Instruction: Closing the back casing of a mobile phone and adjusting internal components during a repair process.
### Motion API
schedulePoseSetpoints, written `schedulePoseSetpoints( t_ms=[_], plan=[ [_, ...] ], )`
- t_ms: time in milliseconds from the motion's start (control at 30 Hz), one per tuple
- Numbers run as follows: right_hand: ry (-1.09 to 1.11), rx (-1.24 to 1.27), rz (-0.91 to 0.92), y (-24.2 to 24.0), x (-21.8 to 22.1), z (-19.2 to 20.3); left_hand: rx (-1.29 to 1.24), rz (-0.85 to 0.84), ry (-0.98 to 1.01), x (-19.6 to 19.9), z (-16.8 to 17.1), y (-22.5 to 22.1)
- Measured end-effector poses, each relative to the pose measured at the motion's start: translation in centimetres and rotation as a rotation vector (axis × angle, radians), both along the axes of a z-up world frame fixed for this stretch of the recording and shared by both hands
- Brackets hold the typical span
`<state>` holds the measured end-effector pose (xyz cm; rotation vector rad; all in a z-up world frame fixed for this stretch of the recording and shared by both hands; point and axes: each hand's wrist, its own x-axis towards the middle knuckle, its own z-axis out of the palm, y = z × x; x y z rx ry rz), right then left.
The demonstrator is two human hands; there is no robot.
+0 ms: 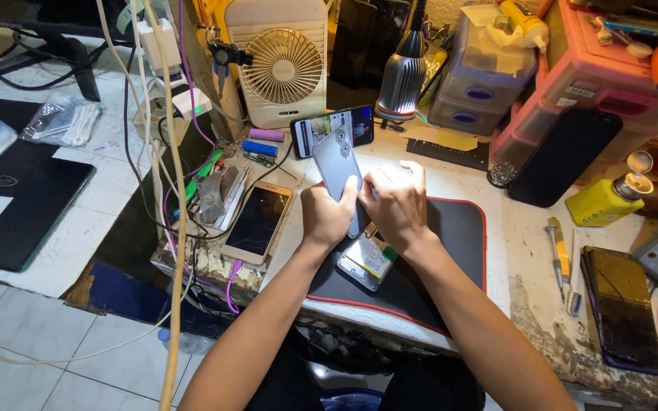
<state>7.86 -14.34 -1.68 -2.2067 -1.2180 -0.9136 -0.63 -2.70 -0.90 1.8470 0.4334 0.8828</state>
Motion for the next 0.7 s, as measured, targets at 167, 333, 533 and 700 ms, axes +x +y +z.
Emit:
schedulePoseSetpoints(
  t_ms=[167, 333, 533, 700],
  plan=[
    [0.11, 0.073, 0.033, -0.4, -0.2, 1.4, -0.174, -0.009, -0.027, 0.6, 0.0, 0.2],
    [0.529, 0.246, 0.192, -1.7, -0.6, 2.5, -0.414, -0.113, -0.158, -0.3, 1.6, -0.7],
    [0.589, 0.333, 0.296, -1.9, -0.8, 2.9, -0.601, -0.182, -0.175, -1.1, 3.4, -0.9],
    [0.745, 0.344, 0.25, -2.1, -0.8, 2.8, -0.384, -0.17, -0.097, 0.0, 0.4, 0.1]
  ],
)
